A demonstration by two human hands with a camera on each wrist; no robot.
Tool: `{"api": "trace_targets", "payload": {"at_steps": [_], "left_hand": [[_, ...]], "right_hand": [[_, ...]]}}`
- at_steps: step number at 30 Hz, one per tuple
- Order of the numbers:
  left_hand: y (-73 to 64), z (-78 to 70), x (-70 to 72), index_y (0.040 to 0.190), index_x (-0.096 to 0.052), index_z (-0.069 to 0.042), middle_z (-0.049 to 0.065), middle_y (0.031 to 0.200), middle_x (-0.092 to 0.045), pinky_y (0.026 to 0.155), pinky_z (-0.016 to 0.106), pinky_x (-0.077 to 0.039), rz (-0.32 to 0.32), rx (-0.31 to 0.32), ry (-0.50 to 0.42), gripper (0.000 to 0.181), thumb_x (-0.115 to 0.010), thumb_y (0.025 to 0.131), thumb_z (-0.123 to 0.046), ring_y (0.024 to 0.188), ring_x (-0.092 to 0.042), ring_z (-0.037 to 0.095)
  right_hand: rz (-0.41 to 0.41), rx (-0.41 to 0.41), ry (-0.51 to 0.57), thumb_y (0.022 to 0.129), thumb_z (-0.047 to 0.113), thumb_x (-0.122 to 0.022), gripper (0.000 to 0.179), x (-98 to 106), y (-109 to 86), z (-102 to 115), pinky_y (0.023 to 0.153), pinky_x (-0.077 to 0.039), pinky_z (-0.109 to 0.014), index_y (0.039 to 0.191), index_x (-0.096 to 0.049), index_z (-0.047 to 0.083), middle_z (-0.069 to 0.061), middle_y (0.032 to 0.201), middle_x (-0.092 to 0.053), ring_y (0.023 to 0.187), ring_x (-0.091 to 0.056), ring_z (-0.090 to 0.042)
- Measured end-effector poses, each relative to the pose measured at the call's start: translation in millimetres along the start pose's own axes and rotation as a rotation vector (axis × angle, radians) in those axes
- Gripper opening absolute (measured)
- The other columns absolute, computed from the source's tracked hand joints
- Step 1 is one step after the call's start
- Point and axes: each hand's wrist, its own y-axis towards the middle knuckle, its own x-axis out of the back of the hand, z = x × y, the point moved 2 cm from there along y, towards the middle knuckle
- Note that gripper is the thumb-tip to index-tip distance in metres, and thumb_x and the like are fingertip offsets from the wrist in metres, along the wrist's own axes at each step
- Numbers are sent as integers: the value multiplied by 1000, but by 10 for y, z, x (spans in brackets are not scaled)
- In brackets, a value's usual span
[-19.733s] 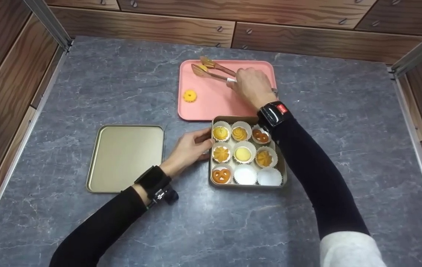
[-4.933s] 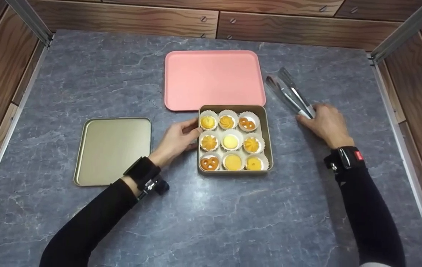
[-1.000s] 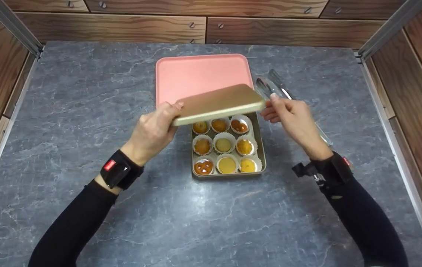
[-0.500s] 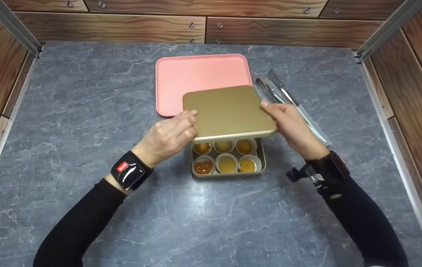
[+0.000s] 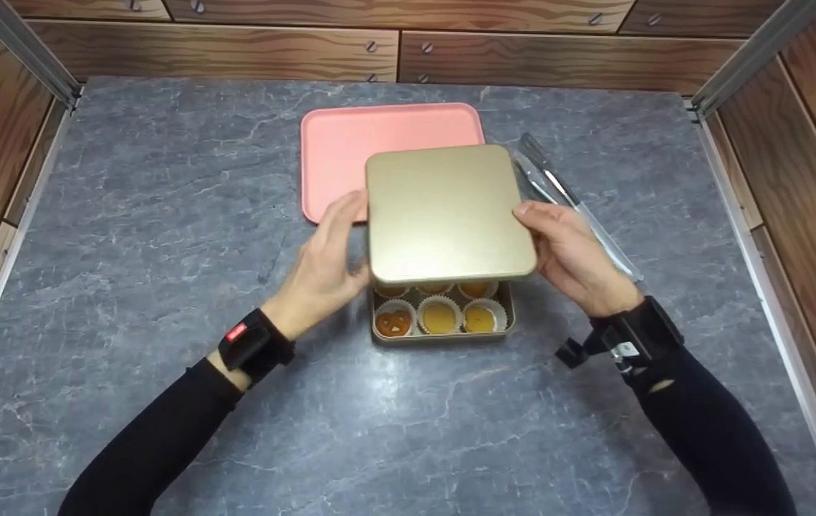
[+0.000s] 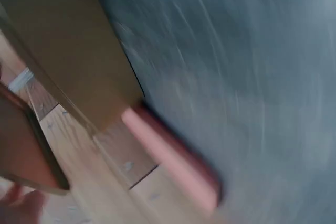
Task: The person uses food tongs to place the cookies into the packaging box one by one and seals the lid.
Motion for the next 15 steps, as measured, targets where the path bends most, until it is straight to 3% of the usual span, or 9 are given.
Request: {"api": "trace_targets", "payload": {"at_steps": [3, 6, 8, 9, 12, 15], "left_hand": [[-12, 30, -7, 158, -31, 2, 20, 159, -41, 98, 21, -56, 66, 364, -344, 78, -56, 86, 15, 119, -62, 23], [0, 18, -14, 160, -32, -1, 21, 146, -55, 85, 30, -64, 48, 616, -695, 64, -52, 99, 3, 96, -69, 23], [15, 5, -29, 160, -31, -1, 22, 132, -64, 89, 38, -65, 22, 706, -847, 61, -55, 104, -5, 98, -71, 26], [22, -1, -36, 160, -30, -2, 22, 127, -66, 87, 39, -65, 16, 730, -874, 63, -57, 104, -9, 95, -72, 26], [22, -12, -62, 161, -30, -4, 19, 117, -69, 81, 41, -66, 18, 759, -877, 67, -62, 103, -10, 88, -72, 27], [-8, -11, -78, 160, -32, -4, 19, 114, -68, 79, 42, -67, 25, 776, -861, 66, -63, 101, -5, 86, -72, 27]], "right_hand": [[6, 18, -25, 107, 13, -57, 19, 62, -22, -13, 78, -66, -32, 116, -64, -2, -12, 107, -74, 89, -72, -19], [24, 20, -56, 107, 13, -57, 20, 111, -34, -53, 79, -65, -32, 118, -64, -2, -12, 108, -73, 91, -72, -19], [29, 15, -83, 107, 13, -56, 20, 127, -44, -92, 79, -65, -32, 119, -63, -2, -12, 109, -74, 90, -72, -19], [26, 13, -102, 108, 12, -55, 20, 131, -51, -112, 78, -65, -32, 119, -62, -3, -12, 108, -74, 90, -72, -19], [2, 21, -212, 108, 13, -54, 25, 122, -76, -161, 78, -66, -33, 124, -58, -6, -10, 105, -74, 88, -72, -18], [-50, 55, -426, 108, 16, -55, 34, 105, -99, -182, 79, -65, -31, 128, -57, -10, -8, 103, -73, 88, -72, -17]]}}
